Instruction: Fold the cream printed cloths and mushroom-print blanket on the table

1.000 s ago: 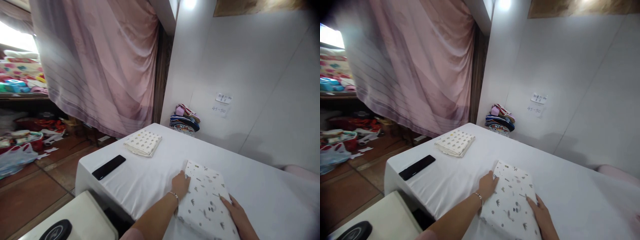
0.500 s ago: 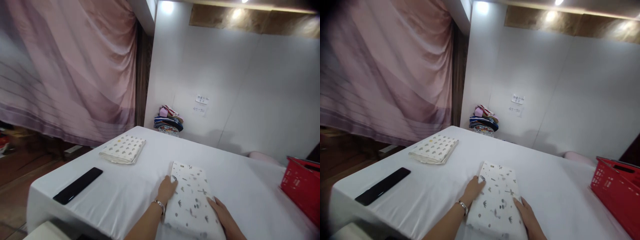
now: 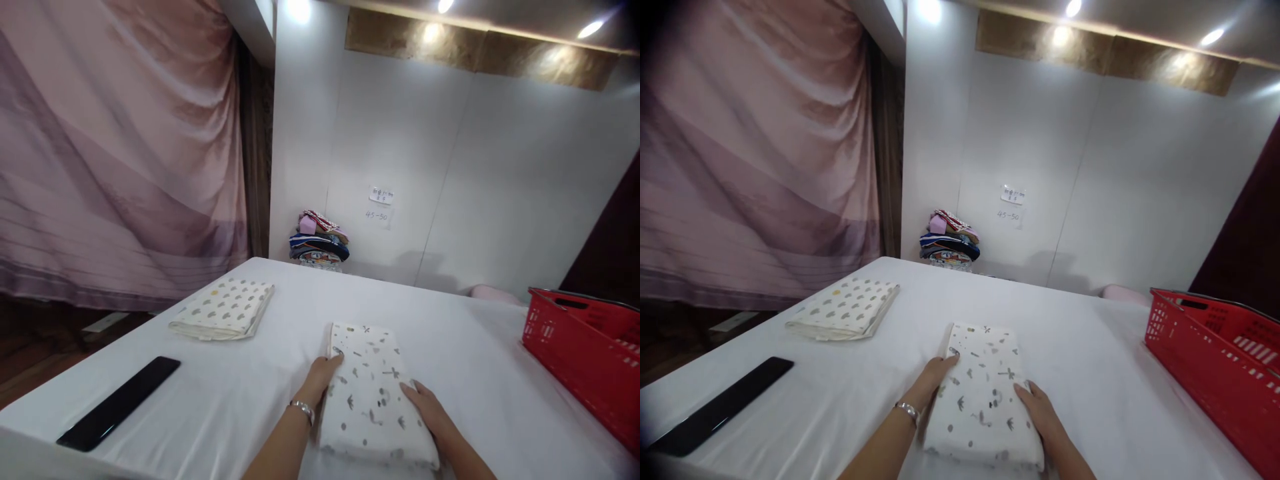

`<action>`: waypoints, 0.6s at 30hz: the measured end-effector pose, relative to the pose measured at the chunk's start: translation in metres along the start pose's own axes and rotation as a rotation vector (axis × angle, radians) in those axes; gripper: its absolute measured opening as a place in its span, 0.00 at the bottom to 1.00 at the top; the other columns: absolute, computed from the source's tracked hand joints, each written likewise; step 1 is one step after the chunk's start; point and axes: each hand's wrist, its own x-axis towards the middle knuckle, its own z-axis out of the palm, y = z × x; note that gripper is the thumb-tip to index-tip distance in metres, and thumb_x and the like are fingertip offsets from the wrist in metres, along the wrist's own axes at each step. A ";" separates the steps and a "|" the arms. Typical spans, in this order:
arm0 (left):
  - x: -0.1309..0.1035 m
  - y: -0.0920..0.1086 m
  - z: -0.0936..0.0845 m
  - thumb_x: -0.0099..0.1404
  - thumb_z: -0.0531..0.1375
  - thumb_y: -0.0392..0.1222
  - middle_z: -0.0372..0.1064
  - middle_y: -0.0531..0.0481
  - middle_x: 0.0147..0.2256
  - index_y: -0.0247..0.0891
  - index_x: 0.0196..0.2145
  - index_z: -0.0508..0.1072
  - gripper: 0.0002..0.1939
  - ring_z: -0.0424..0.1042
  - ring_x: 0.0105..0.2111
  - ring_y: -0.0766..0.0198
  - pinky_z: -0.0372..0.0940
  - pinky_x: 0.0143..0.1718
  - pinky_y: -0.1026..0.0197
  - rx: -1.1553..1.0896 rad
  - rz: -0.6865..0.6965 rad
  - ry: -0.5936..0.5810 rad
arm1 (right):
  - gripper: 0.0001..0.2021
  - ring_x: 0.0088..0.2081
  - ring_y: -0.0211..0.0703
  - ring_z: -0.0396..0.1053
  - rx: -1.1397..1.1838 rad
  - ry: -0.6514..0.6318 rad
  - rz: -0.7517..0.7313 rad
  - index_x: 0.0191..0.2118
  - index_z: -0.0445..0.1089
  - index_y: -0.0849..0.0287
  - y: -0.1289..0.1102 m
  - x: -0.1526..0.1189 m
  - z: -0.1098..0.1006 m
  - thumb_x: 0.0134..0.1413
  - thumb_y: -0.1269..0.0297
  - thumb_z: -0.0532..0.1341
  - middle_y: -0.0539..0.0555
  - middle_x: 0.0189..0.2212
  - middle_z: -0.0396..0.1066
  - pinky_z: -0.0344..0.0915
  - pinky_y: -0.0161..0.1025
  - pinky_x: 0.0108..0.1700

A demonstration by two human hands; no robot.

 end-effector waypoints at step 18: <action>-0.013 0.017 0.005 0.53 0.62 0.51 0.74 0.39 0.38 0.30 0.41 0.69 0.23 0.74 0.36 0.56 0.68 0.35 0.60 -0.159 0.143 -0.005 | 0.25 0.41 0.51 0.71 -0.038 0.023 -0.136 0.43 0.71 0.63 -0.016 0.011 -0.003 0.41 0.50 0.63 0.56 0.38 0.75 0.67 0.41 0.43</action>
